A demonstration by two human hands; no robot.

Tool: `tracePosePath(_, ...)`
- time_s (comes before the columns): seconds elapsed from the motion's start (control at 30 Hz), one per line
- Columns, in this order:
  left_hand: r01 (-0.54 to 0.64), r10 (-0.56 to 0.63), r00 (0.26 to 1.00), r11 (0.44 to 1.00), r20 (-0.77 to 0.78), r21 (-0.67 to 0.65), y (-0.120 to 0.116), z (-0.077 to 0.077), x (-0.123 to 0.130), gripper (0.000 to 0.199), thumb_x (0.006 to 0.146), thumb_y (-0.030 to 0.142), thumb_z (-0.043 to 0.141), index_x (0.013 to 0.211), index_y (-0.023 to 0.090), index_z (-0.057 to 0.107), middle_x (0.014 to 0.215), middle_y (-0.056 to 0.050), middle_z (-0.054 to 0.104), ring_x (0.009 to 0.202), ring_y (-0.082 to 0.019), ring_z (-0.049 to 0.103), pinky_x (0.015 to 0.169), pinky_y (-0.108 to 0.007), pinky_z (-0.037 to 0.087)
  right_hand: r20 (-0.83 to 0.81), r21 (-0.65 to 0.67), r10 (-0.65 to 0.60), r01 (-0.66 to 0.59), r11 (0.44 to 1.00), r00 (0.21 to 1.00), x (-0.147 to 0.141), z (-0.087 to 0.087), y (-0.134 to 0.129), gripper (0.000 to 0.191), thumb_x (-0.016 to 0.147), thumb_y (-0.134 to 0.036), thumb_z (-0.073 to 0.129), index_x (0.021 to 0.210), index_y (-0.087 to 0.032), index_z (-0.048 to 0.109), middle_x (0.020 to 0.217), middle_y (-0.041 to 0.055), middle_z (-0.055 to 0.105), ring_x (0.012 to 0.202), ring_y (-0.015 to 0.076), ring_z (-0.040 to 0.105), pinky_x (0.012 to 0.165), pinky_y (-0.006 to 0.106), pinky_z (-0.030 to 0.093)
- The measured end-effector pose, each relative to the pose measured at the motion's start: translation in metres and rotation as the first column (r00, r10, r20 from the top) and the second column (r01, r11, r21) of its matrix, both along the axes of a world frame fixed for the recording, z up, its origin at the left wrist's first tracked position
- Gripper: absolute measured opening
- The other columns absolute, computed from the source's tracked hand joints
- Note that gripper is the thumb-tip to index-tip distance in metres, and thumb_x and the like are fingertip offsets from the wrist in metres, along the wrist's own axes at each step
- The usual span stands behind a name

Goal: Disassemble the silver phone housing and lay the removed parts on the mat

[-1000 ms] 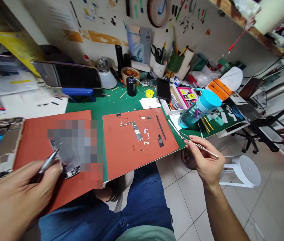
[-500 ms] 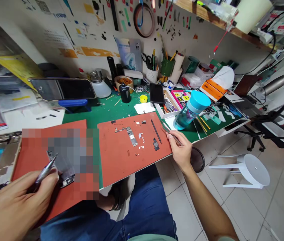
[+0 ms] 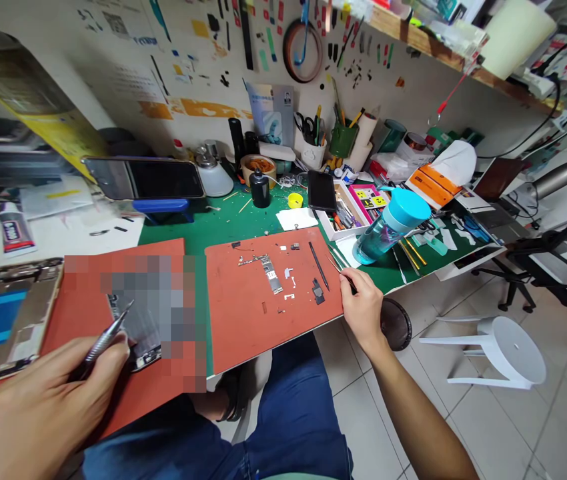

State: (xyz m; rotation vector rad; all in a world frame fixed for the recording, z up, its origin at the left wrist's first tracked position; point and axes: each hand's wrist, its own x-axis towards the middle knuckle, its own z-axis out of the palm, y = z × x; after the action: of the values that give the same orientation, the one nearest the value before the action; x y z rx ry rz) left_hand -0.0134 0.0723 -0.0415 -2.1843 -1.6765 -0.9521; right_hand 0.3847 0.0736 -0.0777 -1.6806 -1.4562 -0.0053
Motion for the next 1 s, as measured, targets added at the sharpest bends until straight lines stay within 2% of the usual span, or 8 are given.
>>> tracePosePath(0.2,0.014,-0.01,0.999,0.997,0.046,-0.081,0.0,-0.004,-0.007,0.023,0.096,0.029,0.061,0.073,0.024,0.065,0.062,0.005,0.064,0.057,-0.014,0.064,0.045,-0.022,0.034,0.164,0.007,-0.037,0.037,0.999,0.986,-0.001,-0.002,0.003,0.022,0.104,-0.03,0.059,0.101,-0.022,0.08,0.102,0.009,0.083,0.097,0.0271,0.076,0.089,0.041,0.059)
tracePosePath(0.37,0.004,0.027,0.983,0.986,0.182,-0.169,-0.007,-0.007,-0.007,0.02,0.097,0.027,0.061,0.078,0.022,0.066,0.068,0.004,0.067,0.06,-0.013,0.065,0.055,-0.023,0.04,0.229,0.057,-0.037,0.025,0.998,0.973,-0.006,0.008,-0.008,0.023,0.106,-0.03,0.06,0.105,-0.02,0.08,0.107,0.0117,0.083,0.101,0.029,0.075,0.094,0.045,0.058)
tracePosePath(0.6,-0.009,0.152,0.858,0.96,0.491,-0.281,-0.018,-0.002,0.003,0.035,0.104,0.034,0.057,0.072,0.021,0.06,0.066,0.001,0.065,0.058,-0.013,0.059,0.06,-0.027,0.041,0.288,0.243,-0.046,-0.026,0.97,0.957,-0.025,0.021,-0.035,0.01,0.096,-0.024,0.077,0.104,-0.02,0.082,0.097,0.01,0.084,0.092,0.0293,0.077,0.088,0.044,0.06)
tracePosePath(0.7,0.048,0.157,0.718,0.961,0.678,-0.274,-0.022,-0.002,-0.001,0.036,0.107,0.042,0.055,0.079,0.02,0.065,0.074,-0.002,0.07,0.063,-0.014,0.062,0.063,-0.028,0.047,0.232,0.27,0.053,-0.117,0.956,0.971,-0.049,0.026,-0.048,0.006,0.092,-0.019,0.081,0.096,-0.023,0.081,0.086,0.0062,0.08,0.077,0.0263,0.074,0.077,0.042,0.059)
tracePosePath(0.8,0.143,0.167,0.43,0.958,0.887,-0.25,-0.033,0.003,0.002,0.038,0.109,0.05,0.052,0.095,0.02,0.071,0.081,-0.003,0.072,0.063,-0.015,0.063,0.057,-0.027,0.049,0.109,0.196,0.355,-0.37,0.908,0.929,-0.088,0.038,-0.07,0.019,0.094,-0.007,0.073,0.101,-0.024,0.077,0.084,0.0025,0.076,0.07,0.0216,0.071,0.069,0.037,0.058)
tracePosePath(0.9,0.239,0.163,0.143,0.951,0.976,-0.194,-0.049,0.011,0.013,0.042,0.109,0.055,0.049,0.105,0.021,0.073,0.092,-0.007,0.077,0.076,-0.02,0.072,0.058,-0.029,0.056,0.105,0.079,0.529,-0.537,0.84,0.842,-0.133,0.047,-0.089,0.017,0.099,-0.013,0.066,0.11,-0.025,0.074,0.087,0.0015,0.079,0.072,0.0186,0.074,0.067,0.031,0.063)
tracePosePath(0.93,0.298,0.141,0.098,0.94,0.985,-0.164,-0.055,0.013,0.018,0.044,0.109,0.056,0.048,0.108,0.021,0.074,0.098,-0.008,0.079,0.086,-0.022,0.075,0.062,-0.03,0.059,-0.038,0.046,0.604,-0.603,0.797,0.796,-0.147,0.049,-0.093,0.02,0.102,-0.016,0.065,0.119,-0.023,0.072,0.091,0.0044,0.08,0.074,0.0188,0.074,0.067,0.031,0.064)
tracePosePath(1.0,0.433,0.124,0.049,0.891,0.991,-0.133,-0.069,0.016,0.029,0.047,0.11,0.057,0.045,0.117,0.022,0.075,0.117,-0.012,0.08,0.113,-0.027,0.075,0.079,-0.033,0.065,-0.345,0.019,0.633,-0.669,0.743,0.693,-0.171,0.05,-0.099,0.032,0.105,-0.03,0.066,0.136,-0.023,0.066,0.109,0.0101,0.081,0.085,0.0203,0.077,0.074,0.033,0.066)
